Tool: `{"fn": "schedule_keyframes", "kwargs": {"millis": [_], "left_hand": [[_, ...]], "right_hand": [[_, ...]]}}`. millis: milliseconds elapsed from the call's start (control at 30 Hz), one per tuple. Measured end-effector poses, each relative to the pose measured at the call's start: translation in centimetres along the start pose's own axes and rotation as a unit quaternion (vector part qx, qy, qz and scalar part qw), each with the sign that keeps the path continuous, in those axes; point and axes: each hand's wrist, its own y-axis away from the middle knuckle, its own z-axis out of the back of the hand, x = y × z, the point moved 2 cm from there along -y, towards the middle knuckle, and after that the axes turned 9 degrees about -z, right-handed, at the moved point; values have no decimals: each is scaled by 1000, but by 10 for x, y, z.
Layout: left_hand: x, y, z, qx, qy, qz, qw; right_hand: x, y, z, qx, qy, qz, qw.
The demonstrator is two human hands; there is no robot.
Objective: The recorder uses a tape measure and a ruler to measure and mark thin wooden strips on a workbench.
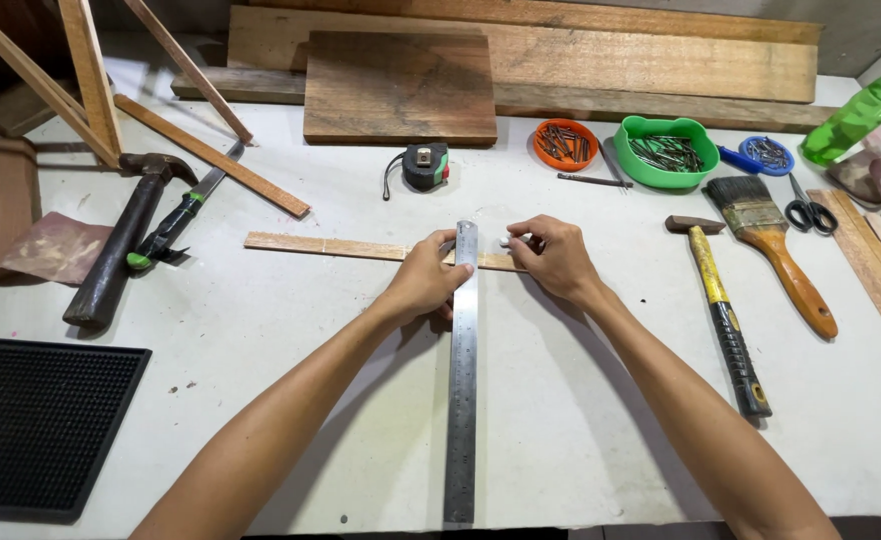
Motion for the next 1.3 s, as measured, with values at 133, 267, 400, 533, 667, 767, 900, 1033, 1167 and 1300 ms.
{"fn": "schedule_keyframes", "kwargs": {"millis": [133, 267, 400, 533, 667, 767, 900, 1033, 1167, 1300], "left_hand": [[3, 0, -2, 0, -4, -19, 1000], [2, -3, -14, 36, -3, -64, 997], [-17, -15, -25, 73, -80, -115, 987], [-50, -48, -29, 84, -151, -129, 976], [-89, -78, -28, 115, -255, -164, 946], [-99, -107, -33, 113, -342, -218, 907], [-79, -152, -50, 97, -396, -296, 864], [-52, -178, -71, 98, -396, -317, 856], [-32, -195, -85, 87, -379, -334, 859], [-22, -198, -87, 70, -371, -361, 853]], "right_hand": [[11, 14, 15, 13, 54, -38, 998], [55, 35, 42, -30, 162, 251, 954], [50, 30, 66, 9, 290, 286, 913], [25, 15, 91, -2, 316, 270, 909], [-7, -9, 117, -12, 288, 202, 936], [-49, -23, 131, -4, 307, 144, 941], [-88, -29, 143, 20, 316, 83, 945], [-101, -29, 148, 44, 311, 36, 949], [-113, -29, 149, 68, 309, 3, 948], [-122, -32, 149, 79, 316, -18, 945]]}}
